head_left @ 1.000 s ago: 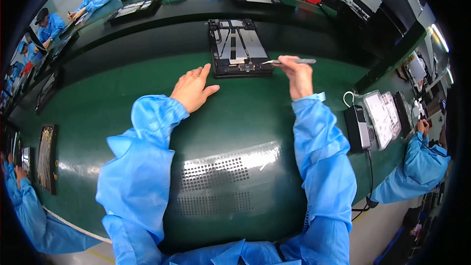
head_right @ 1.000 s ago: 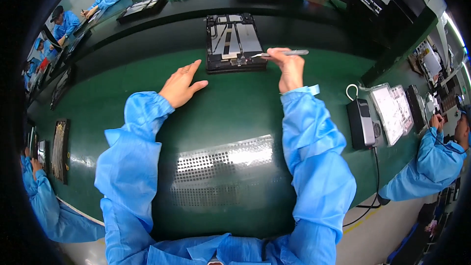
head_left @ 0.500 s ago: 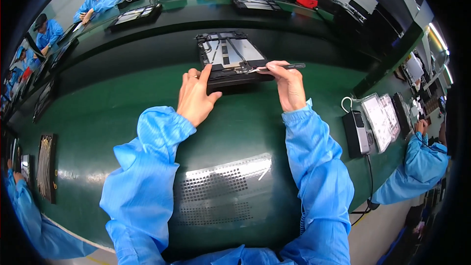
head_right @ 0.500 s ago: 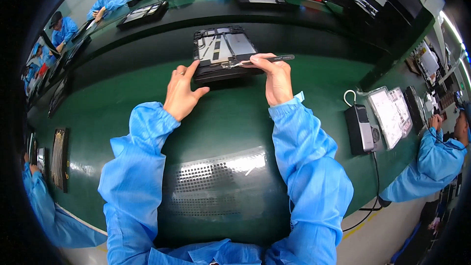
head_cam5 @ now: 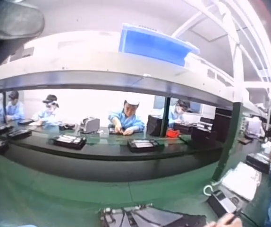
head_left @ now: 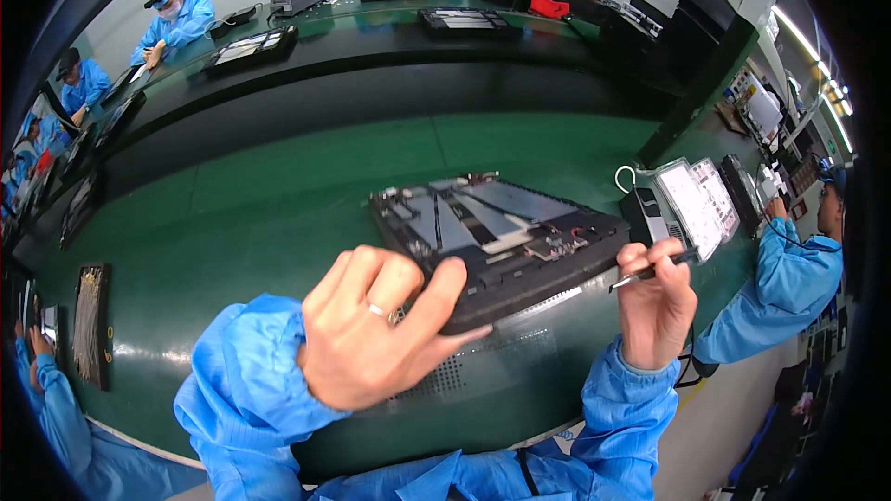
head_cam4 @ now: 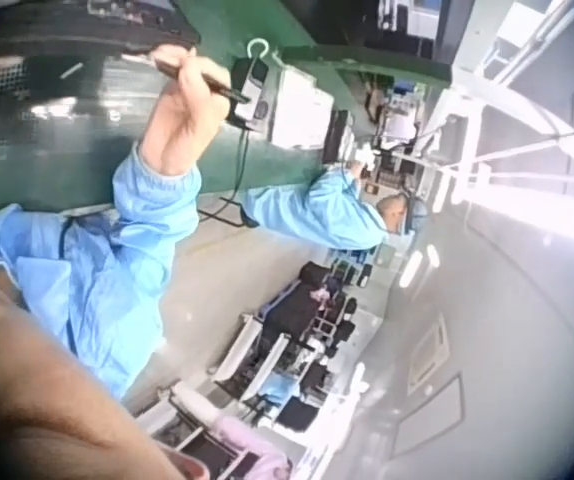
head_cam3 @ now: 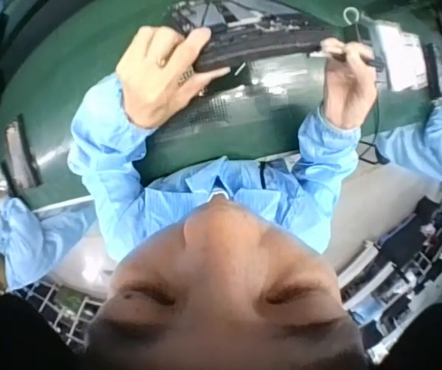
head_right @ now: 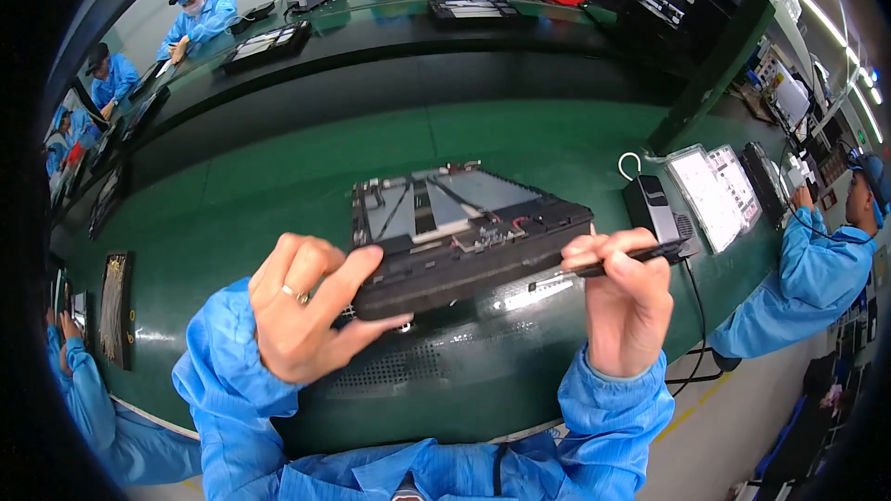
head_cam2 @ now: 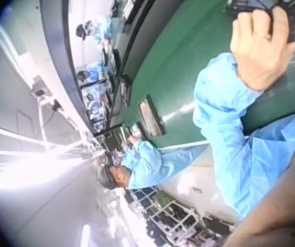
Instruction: The person assembles internal components of a tablet device by hand, placing a flex cable and an adhesive strip onto an internal chassis, then inspecting the tablet components. Tweezers and a pointing tool are used to position the small components.
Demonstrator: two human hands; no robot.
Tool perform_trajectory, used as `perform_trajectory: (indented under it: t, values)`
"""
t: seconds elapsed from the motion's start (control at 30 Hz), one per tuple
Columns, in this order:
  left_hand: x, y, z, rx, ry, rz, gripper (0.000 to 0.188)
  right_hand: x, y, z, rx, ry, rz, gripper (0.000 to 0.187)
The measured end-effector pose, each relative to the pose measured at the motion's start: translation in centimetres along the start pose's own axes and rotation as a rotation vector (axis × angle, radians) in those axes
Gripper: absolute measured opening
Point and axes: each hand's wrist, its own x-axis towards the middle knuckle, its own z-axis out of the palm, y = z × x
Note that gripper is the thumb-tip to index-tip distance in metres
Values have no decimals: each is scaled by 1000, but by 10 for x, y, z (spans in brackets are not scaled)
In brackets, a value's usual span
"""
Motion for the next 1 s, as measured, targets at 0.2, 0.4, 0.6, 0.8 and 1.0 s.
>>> perform_trajectory:
  t: [0.2, 0.4, 0.6, 0.8, 1.0]
  values:
    - [-10, 6, -4, -64, 99, -34, 42, -15, -5, 38, -188, -108, -251, 7]
    - [-24, 4, -4, -222, 90, -87, 42, -13, 5, 65, -208, -303, -160, 10]
    - [-28, 1, -6, -256, 95, -80, 43, -12, 8, 69, -256, -327, -144, 9]
    - [-29, -3, -8, -242, 89, -69, 44, -13, 6, 77, -271, -313, -110, 10]
    - [-31, -3, -8, -239, 100, -63, 43, -15, 5, 78, -294, -317, -107, 10]
